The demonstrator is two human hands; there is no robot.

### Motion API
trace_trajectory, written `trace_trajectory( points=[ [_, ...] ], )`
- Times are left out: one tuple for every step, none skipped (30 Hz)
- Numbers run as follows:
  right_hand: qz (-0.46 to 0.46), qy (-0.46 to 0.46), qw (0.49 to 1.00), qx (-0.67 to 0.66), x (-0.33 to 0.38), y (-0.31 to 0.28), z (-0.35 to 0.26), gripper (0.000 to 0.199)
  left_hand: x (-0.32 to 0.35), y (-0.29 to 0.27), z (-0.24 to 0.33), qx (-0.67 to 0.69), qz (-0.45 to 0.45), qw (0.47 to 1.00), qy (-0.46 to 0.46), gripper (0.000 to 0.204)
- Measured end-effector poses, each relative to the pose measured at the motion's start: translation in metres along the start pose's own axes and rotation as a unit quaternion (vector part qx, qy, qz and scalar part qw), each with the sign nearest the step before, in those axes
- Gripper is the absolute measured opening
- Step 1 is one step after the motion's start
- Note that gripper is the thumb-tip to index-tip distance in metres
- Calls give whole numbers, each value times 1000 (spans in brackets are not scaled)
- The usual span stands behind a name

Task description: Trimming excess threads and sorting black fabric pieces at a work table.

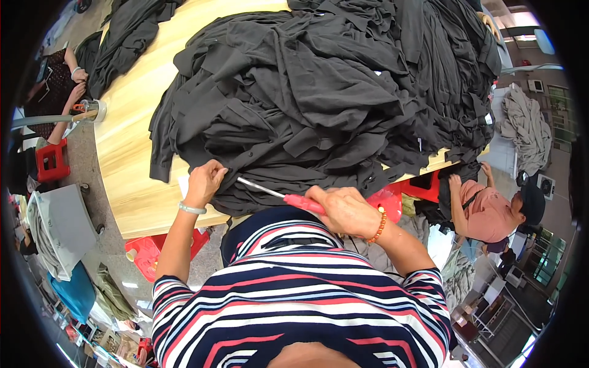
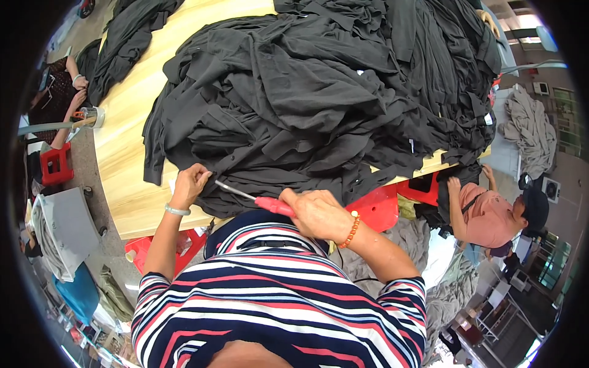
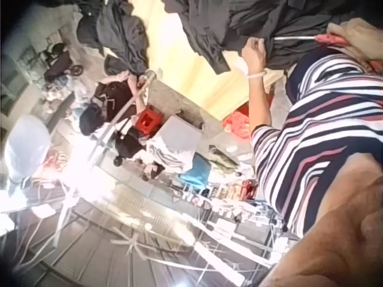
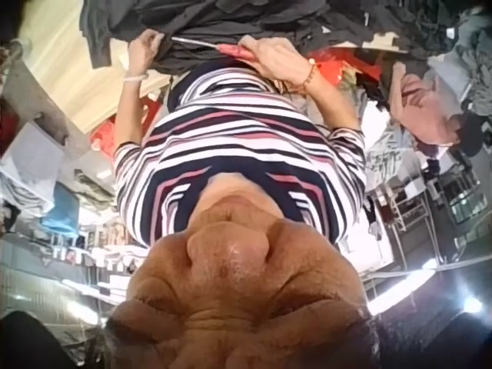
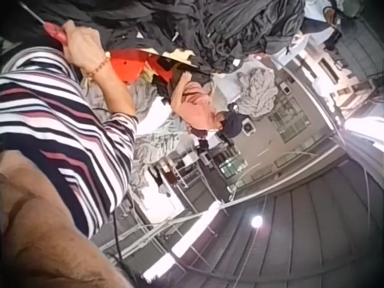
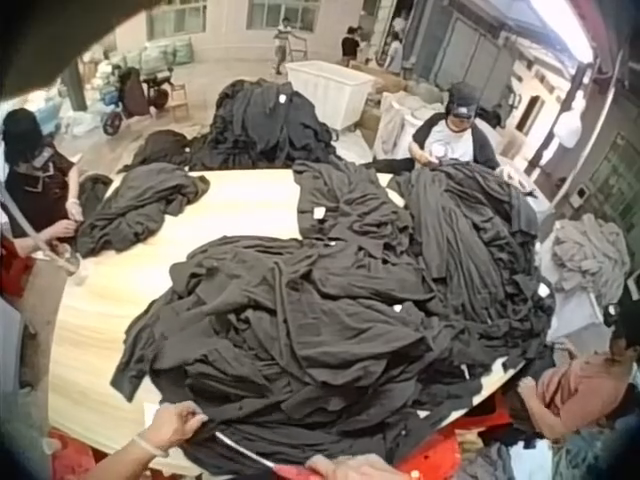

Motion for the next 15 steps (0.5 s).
trace_trajectory(
  points=[
    [35, 5, 999, -11, 0, -6, 4, 31, 1, -4, 5, 24, 17, 999, -34, 17],
    [73, 17, 997, -2, 1, -6, 11, 35, -2, -6, 27, 74, 76, 994, 0, 18],
    [88, 20, 996, -5, 2, -10, 18, 35, -6, -3, 48, 116, 122, 986, 5, 22],
    [103, 30, 994, -2, 3, -15, 22, 34, -14, 4, 72, 149, 158, 976, 16, 23],
    [120, 39, 992, -1, 4, -23, 25, 33, -24, 8, 98, 114, 161, 980, -2, 37],
    [136, 47, 990, 3, 5, -30, 25, 33, -36, 22, 112, 101, 199, 975, 10, 55],
    [136, 42, 990, 4, 6, -34, 26, 33, -49, 35, 117, 37, 235, 971, 33, 67],
    [143, 48, 989, 11, 6, -37, 28, 32, -62, 50, 108, 21, 286, 957, 51, 66],
    [149, 53, 987, 18, 7, -42, 29, 32, -69, 61, 100, 5, 336, 940, 67, 66],
    [152, 56, 986, 26, 9, -43, 31, 32, -73, 68, 89, 81, 303, 949, 14, 62],
    [151, 54, 987, 29, 10, -44, 32, 32, -75, 72, 76, 156, 267, 950, -39, 58],
    [146, 56, 987, 29, 11, -45, 34, 32, -74, 76, 64, 299, 253, 918, -60, 51],
    [143, 63, 987, 27, 12, -43, 34, 32, -70, 74, 52, 368, 261, 891, -51, 40],
    [133, 67, 988, 31, 11, -42, 34, 30, -68, 74, 40, 478, 208, 841, -143, 35],
    [133, 69, 988, 28, 10, -41, 34, 30, -65, 74, 30, 575, 152, 770, -233, 30]
  ],
)
Point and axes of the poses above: each hand's wrist, its own x-axis away from the middle knuckle, its own y-axis out of the palm, z = x × y, the point moved 4 cm from there along -x, towards the middle knuckle, and after that the axes turned 10 degrees about z, right-handed, at the moved point
